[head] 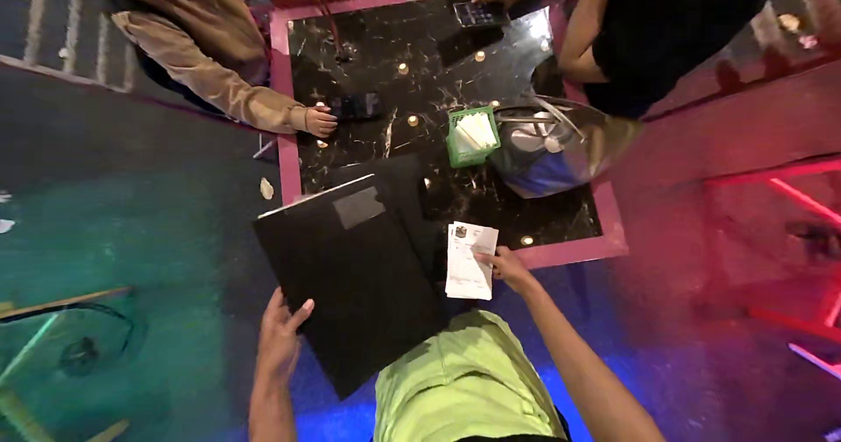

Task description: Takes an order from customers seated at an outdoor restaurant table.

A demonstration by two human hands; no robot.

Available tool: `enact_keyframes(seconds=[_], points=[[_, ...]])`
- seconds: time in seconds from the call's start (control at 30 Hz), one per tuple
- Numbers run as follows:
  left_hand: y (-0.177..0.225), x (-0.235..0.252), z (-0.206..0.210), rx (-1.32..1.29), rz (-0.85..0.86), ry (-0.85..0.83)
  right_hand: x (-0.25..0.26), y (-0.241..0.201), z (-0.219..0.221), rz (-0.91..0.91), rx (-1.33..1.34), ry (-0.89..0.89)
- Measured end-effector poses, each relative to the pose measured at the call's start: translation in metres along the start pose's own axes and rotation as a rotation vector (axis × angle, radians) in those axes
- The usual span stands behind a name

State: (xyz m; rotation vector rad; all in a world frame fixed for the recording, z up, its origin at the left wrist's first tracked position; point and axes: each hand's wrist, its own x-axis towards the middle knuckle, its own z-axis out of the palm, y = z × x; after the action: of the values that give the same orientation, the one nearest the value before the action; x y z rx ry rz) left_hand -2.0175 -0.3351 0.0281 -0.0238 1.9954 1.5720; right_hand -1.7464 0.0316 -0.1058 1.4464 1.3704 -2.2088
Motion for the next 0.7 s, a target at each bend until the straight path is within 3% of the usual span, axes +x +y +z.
enact_keyframes(seconds=[0.1, 0.2, 0.4, 0.53, 0.67, 0.7], points=[[-0.036, 0.001, -0.002, -0.199, -0.106, 0.018, 0.000, 0.000, 0.002, -0.005, 0.167, -0.314], [-0.054, -0.002, 0.021, -0.198, -0.141, 0.133, -0.001, -0.006, 0.015, -0.028, 0.090, -0.495], [-0.083, -0.008, 0.070, -0.266, -0.170, 0.092, -0.003, -0.006, 0.033, -0.061, -0.061, -0.347], [-0.077, -0.007, 0.108, 0.028, -0.110, -0.017, -0.015, 0.003, 0.018, -0.141, -0.116, -0.357], [-0.075, 0.020, 0.120, 0.134, -0.017, -0.260, -0.036, 0.024, -0.012, -0.260, -0.153, -0.164], [-0.067, 0.041, 0.118, 0.163, 0.053, -0.246, -0.046, 0.023, -0.019, -0.315, -0.178, -0.133]])
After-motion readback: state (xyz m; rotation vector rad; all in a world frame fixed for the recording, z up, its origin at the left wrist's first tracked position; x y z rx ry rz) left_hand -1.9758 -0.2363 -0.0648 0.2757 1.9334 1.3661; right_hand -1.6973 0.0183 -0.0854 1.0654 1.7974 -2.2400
